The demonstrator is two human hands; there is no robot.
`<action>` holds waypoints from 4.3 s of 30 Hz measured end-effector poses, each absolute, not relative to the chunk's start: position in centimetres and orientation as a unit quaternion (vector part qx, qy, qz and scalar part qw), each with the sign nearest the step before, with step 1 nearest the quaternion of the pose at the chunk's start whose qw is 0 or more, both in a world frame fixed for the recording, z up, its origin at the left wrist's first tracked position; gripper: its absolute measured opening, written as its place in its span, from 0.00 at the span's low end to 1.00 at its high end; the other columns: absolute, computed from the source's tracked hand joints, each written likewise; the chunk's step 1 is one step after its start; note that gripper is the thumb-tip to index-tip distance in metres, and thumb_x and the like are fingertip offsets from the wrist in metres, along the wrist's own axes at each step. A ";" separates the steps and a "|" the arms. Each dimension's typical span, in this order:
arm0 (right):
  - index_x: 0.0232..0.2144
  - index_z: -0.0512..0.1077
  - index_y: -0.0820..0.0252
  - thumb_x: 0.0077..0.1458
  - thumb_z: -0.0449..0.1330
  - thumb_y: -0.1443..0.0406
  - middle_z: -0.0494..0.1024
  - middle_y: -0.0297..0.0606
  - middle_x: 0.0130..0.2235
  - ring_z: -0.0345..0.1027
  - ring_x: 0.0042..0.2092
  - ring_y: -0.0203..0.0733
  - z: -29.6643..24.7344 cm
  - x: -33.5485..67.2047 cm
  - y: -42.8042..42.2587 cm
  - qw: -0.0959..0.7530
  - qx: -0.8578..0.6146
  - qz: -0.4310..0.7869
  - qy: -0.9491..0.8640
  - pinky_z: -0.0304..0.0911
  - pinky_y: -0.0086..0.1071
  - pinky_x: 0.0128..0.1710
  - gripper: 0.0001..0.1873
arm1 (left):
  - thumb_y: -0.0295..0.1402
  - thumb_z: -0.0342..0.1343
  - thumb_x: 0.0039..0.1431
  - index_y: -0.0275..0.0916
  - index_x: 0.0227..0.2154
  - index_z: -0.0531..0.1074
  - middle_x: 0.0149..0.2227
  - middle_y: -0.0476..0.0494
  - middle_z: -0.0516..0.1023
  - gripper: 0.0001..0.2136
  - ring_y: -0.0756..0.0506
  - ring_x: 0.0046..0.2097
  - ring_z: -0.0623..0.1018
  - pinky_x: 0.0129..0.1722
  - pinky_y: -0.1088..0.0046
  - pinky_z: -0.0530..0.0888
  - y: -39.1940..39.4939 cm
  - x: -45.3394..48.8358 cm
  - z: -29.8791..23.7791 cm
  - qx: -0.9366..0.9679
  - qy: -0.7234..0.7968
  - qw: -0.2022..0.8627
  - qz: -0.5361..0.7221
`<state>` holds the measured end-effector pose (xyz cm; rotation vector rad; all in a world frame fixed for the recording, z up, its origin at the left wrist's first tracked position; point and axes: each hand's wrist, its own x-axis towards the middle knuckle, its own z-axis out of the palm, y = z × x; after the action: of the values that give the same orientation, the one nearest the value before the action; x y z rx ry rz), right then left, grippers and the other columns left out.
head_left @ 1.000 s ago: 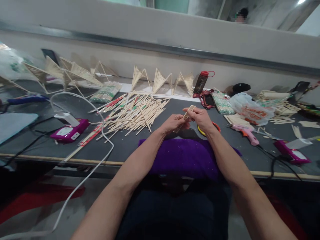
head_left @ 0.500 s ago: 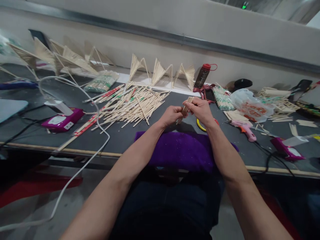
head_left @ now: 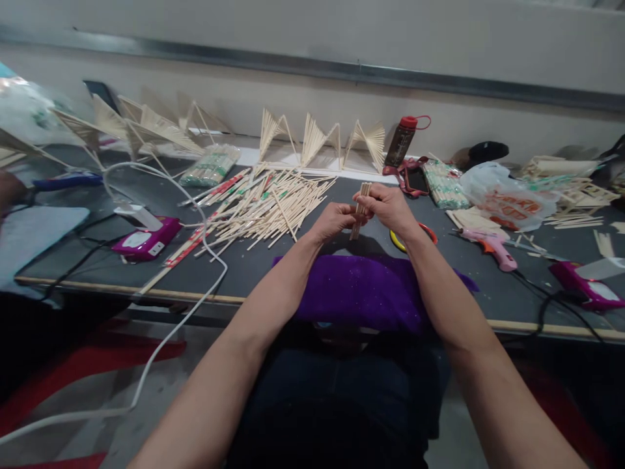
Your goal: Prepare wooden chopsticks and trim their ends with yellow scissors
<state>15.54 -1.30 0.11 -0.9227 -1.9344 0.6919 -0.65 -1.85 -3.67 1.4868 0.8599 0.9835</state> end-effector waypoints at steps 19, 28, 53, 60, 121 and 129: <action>0.33 0.76 0.60 0.53 0.57 0.56 0.70 0.35 0.31 0.62 0.26 0.31 -0.1 16.0 -1.6 0.431 -0.363 0.297 -0.771 0.60 0.29 0.26 0.15 | 0.37 0.59 0.46 0.33 0.33 0.78 0.30 0.43 0.78 0.13 0.49 0.33 0.75 0.37 0.73 0.70 -2.2 -0.5 -3.7 0.636 0.358 0.544 0.414; 0.29 0.76 0.62 0.51 0.58 0.56 0.71 0.36 0.30 0.62 0.25 0.32 0.1 15.6 -1.6 0.433 -0.385 0.306 -0.756 0.58 0.28 0.23 0.15 | 0.38 0.57 0.49 0.32 0.31 0.77 0.30 0.41 0.79 0.13 0.48 0.33 0.76 0.37 0.73 0.70 -2.2 0.0 -3.7 0.651 0.366 0.521 0.414; 0.24 0.77 0.65 0.43 0.65 0.55 0.73 0.38 0.22 0.57 0.20 0.30 -3.9 14.2 -2.5 0.296 -0.455 0.515 -0.663 0.46 0.27 0.17 0.16 | 0.31 0.56 0.54 0.33 0.37 0.72 0.31 0.42 0.79 0.09 0.48 0.34 0.78 0.35 0.72 0.75 -1.1 -1.1 -3.2 0.379 0.382 0.664 0.519; 0.22 0.75 0.65 0.44 0.62 0.54 0.71 0.36 0.20 0.58 0.22 0.31 -5.1 14.1 -1.8 0.318 -0.418 0.479 -0.703 0.51 0.28 0.22 0.17 | 0.31 0.60 0.50 0.31 0.34 0.73 0.29 0.42 0.78 0.09 0.47 0.32 0.78 0.37 0.68 0.75 -1.7 -0.9 -2.9 0.404 0.368 0.637 0.543; 0.52 0.66 0.61 0.42 0.60 0.56 0.74 0.49 0.43 0.69 0.42 0.50 -4.5 25.8 -2.5 0.107 -0.727 -0.013 -0.678 0.61 0.37 0.38 0.33 | 0.40 0.61 0.49 0.36 0.32 0.74 0.31 0.44 0.79 0.13 0.48 0.34 0.79 0.41 0.66 0.73 -3.4 -1.0 -0.2 0.461 0.256 0.579 0.622; 0.57 0.59 0.60 0.41 0.62 0.56 0.74 0.40 0.39 0.69 0.37 0.40 -3.8 24.5 -2.9 0.506 -0.536 0.193 -0.648 0.65 0.34 0.37 0.41 | 0.40 0.59 0.51 0.36 0.33 0.76 0.31 0.44 0.79 0.12 0.49 0.35 0.78 0.43 0.68 0.73 -3.8 -1.1 -0.6 0.544 0.270 0.484 0.630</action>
<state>24.48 -2.88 -3.77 -1.2923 -1.5635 0.4646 -1.07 -3.80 -0.57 1.3240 0.6579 1.5349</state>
